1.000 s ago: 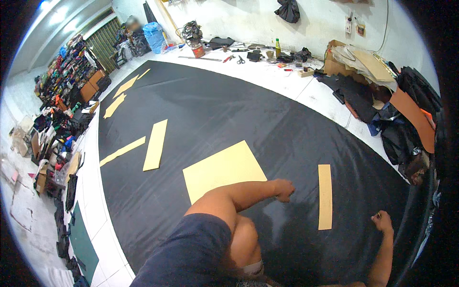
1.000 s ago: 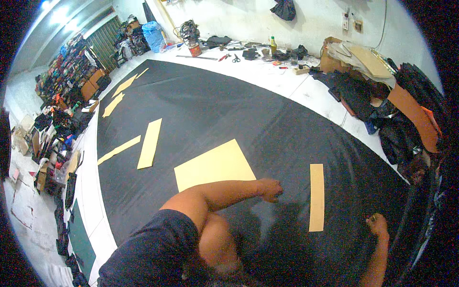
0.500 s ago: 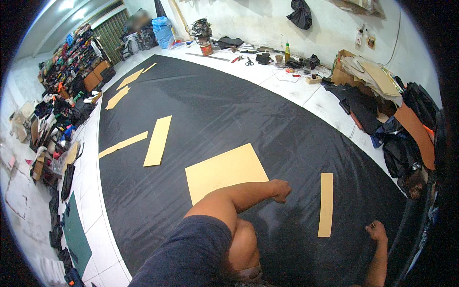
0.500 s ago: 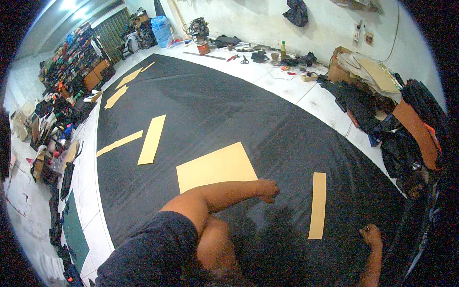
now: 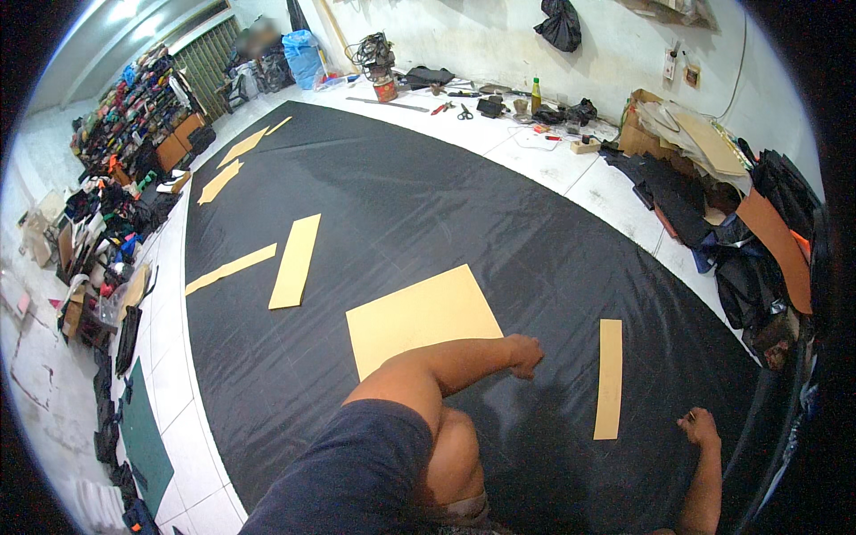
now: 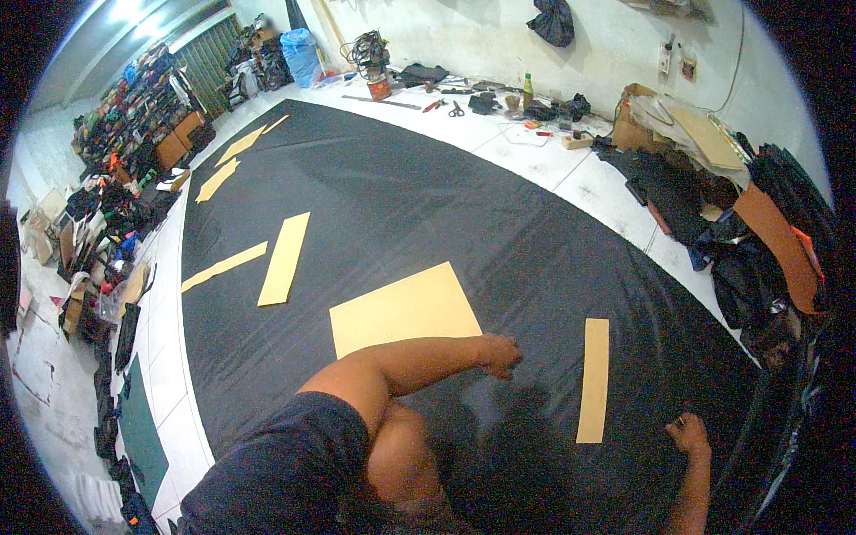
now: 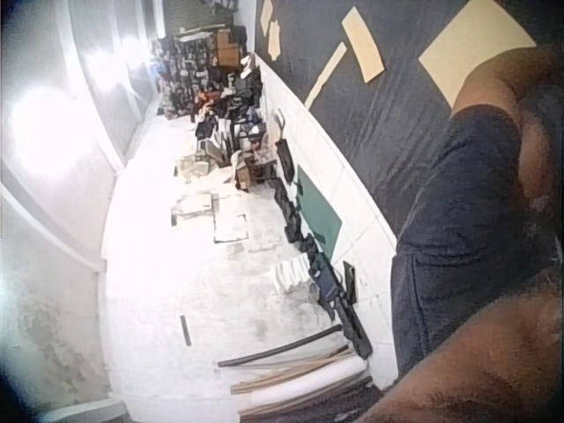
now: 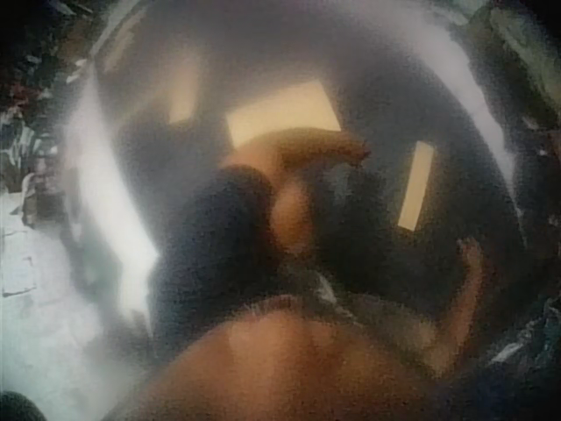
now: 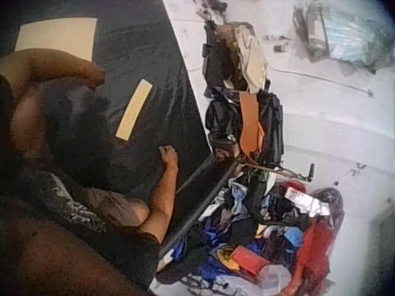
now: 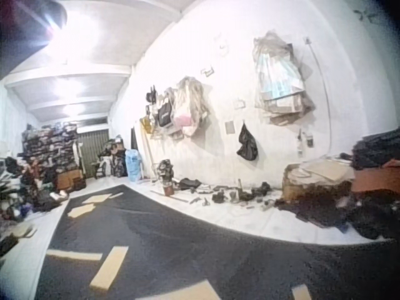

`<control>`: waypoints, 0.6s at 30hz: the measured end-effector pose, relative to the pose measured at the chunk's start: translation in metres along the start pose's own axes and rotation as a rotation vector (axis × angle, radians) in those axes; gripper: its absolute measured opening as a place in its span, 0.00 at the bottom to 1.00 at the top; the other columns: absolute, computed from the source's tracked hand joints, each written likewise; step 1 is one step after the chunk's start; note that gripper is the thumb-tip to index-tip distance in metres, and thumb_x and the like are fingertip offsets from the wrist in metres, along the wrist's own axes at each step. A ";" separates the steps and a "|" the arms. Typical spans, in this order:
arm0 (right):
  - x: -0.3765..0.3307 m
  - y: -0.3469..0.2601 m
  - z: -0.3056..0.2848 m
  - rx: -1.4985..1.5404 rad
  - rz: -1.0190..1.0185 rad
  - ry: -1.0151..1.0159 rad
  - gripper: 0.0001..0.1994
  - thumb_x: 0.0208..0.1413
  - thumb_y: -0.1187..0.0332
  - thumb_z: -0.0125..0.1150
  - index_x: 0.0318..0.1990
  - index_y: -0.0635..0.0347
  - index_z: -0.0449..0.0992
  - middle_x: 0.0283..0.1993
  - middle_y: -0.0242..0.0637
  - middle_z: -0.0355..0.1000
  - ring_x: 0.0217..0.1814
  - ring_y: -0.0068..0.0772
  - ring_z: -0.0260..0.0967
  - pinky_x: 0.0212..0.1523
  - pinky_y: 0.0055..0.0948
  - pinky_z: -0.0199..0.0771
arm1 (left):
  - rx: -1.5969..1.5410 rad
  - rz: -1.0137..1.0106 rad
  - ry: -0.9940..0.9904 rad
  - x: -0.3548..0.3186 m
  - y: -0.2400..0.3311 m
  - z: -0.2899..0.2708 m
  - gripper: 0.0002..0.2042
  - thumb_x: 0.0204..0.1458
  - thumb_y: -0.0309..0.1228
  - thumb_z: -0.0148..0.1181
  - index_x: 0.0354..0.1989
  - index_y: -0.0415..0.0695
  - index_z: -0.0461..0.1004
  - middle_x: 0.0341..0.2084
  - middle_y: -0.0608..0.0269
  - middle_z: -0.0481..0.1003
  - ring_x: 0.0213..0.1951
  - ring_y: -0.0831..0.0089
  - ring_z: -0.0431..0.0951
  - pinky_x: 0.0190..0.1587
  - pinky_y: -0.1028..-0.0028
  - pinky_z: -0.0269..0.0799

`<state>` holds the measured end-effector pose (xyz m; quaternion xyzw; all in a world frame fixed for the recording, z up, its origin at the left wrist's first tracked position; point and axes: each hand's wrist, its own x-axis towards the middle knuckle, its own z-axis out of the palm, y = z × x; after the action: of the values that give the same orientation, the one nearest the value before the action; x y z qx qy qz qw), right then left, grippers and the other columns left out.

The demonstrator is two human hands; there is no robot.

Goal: The person places rectangular cardboard templates on a large black fabric sheet and uses a pencil to trace their outlines. The person repositions the templates multiple times to mark several sections of the fabric.

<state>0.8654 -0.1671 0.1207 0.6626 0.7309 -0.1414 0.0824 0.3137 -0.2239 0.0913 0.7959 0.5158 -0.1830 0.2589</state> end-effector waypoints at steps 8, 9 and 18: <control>-0.008 -0.007 -0.006 -0.015 0.018 -0.037 0.12 0.50 0.66 0.70 0.35 0.64 0.78 0.36 0.45 0.78 0.40 0.40 0.76 0.44 0.39 0.74 | 0.000 -0.009 -0.064 -0.011 0.009 -0.014 0.21 0.47 0.40 0.62 0.49 0.44 0.78 0.50 0.44 0.75 0.53 0.50 0.76 0.51 0.53 0.74; -0.007 -0.004 -0.005 -0.014 0.015 -0.033 0.12 0.50 0.65 0.70 0.35 0.64 0.78 0.36 0.45 0.78 0.40 0.40 0.76 0.45 0.39 0.74 | -0.001 -0.018 -0.053 -0.013 0.012 -0.017 0.21 0.47 0.39 0.62 0.49 0.43 0.78 0.49 0.45 0.75 0.53 0.50 0.76 0.51 0.53 0.75; 0.000 0.002 -0.004 0.000 0.004 -0.020 0.12 0.48 0.64 0.71 0.34 0.63 0.78 0.36 0.45 0.78 0.40 0.42 0.76 0.44 0.39 0.74 | -0.004 -0.054 -0.045 -0.016 0.015 -0.025 0.20 0.44 0.37 0.63 0.45 0.40 0.80 0.46 0.45 0.78 0.50 0.50 0.78 0.48 0.54 0.76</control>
<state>0.8674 -0.1659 0.1243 0.6626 0.7287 -0.1476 0.0900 0.3210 -0.2254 0.1240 0.7769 0.5313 -0.2068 0.2672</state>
